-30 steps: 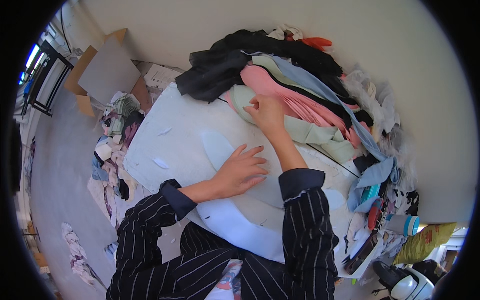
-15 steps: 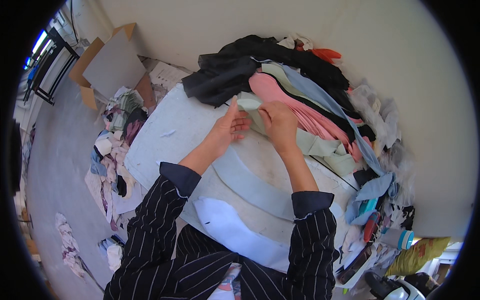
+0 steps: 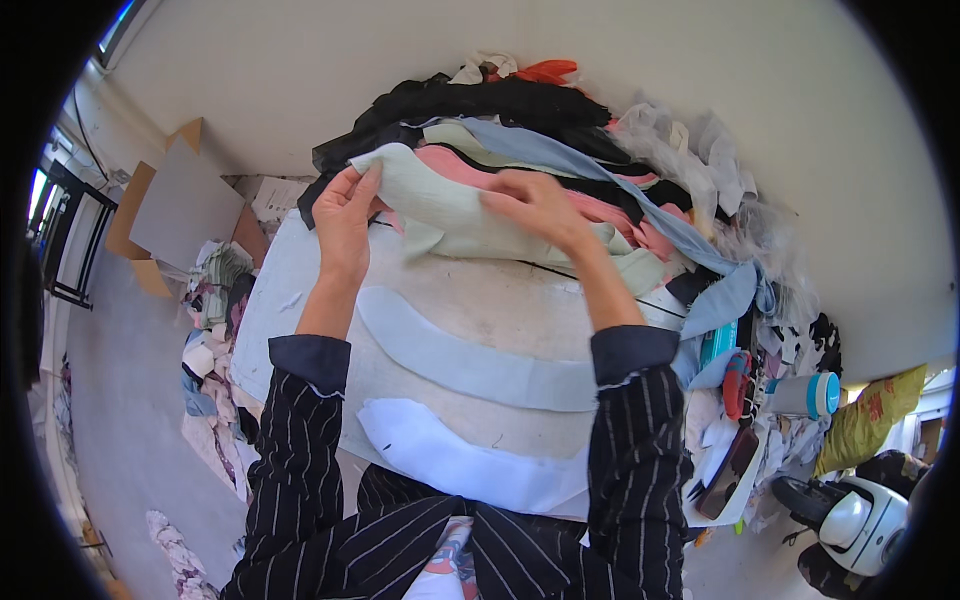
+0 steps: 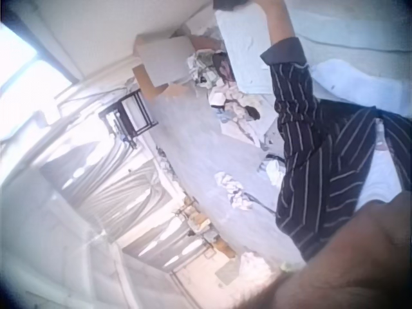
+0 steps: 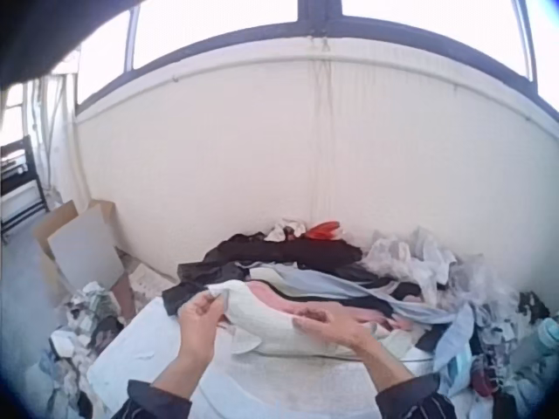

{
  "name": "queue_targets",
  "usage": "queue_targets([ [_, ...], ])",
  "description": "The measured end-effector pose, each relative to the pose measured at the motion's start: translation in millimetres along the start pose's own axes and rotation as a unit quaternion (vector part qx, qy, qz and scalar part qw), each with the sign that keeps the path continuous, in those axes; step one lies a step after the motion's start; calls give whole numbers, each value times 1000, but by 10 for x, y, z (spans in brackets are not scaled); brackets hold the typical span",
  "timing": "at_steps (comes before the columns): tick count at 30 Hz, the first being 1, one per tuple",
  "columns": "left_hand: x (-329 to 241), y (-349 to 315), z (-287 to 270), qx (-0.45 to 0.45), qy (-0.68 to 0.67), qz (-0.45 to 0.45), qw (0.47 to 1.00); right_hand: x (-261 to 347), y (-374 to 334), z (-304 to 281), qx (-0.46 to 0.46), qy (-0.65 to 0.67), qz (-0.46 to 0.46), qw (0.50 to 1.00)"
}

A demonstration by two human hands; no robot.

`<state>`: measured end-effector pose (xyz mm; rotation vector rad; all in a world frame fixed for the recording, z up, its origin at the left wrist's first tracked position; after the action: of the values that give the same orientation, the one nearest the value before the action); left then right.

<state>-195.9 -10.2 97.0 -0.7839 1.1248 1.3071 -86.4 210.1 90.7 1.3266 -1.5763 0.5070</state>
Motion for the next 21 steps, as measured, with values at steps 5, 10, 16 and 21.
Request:
queue_targets([
  [5, -56, -38, 126, -38, -96, -21, 994, -10, -419, -973, 8, -90, 55, 994],
  [10, -200, -336, -4, 25, -160, -90, 983, 414, -1086, -1536, -38, -85, 118, 989],
  [16, -62, -1010, -754, 25, 24, -212, 977, 411, -2216, -849, 50, -30, 212, 976],
  [21, 368, -1135, -1347, -11, 136, -244, 960, 217, -2489, -200, 79, 21, 302, 950],
])
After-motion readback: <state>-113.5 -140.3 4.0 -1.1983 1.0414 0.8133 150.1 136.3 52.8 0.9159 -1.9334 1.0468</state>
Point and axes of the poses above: each hand's wrist, its own y-axis towards the middle knuckle, its own z-axis out of the palm, x = y × z, the point moved 3 cm from there along y, towards the middle knuckle, and after that the axes turned 11 degrees about -x, right-handed, at the moved point
